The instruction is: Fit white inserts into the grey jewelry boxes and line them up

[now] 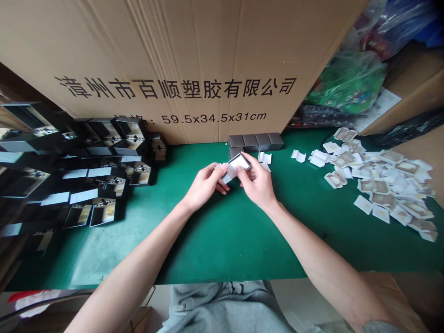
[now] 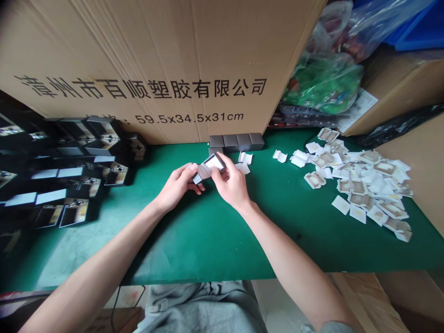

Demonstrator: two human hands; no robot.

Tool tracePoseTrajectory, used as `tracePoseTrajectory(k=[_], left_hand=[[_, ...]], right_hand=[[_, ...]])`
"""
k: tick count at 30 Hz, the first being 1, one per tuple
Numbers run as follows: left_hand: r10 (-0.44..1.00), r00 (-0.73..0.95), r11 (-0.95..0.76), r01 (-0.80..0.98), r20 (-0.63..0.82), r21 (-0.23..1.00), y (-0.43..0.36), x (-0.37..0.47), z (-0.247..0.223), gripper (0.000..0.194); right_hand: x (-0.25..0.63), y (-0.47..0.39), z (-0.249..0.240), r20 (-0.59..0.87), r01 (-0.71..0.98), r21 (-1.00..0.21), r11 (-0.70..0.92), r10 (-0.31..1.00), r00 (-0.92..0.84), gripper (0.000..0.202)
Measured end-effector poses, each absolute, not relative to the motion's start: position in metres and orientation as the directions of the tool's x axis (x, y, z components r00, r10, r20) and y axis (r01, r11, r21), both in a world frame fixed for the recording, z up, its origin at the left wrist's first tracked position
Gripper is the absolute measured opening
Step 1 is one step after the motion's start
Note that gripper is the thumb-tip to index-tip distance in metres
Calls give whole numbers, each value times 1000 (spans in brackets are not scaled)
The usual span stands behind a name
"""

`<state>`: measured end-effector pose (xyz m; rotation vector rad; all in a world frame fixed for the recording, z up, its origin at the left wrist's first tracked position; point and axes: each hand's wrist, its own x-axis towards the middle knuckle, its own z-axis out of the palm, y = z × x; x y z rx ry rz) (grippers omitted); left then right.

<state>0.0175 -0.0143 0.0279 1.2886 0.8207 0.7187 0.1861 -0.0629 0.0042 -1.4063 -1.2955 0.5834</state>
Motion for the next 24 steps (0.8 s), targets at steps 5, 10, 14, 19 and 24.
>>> tracePoseTrajectory(k=[5, 10, 14, 19, 24], left_hand=[[840, 528, 159, -18, -126, 987, -14, 17, 27, 44], [850, 510, 175, -32, -134, 984, -13, 17, 27, 46], [844, 518, 171, -20, -136, 985, -13, 17, 29, 47], [832, 540, 148, 3, -126, 989, -14, 18, 30, 48], [836, 531, 152, 12, -135, 988, -15, 18, 31, 47]], right_hand=[[187, -63, 2, 285, 364, -915, 177, 921, 267, 55], [188, -65, 3, 265, 351, -920, 176, 938, 225, 59], [186, -64, 5, 265, 372, -914, 159, 930, 254, 56], [186, -62, 7, 264, 403, -906, 127, 915, 305, 53], [187, -63, 5, 250, 410, -904, 119, 926, 282, 56]])
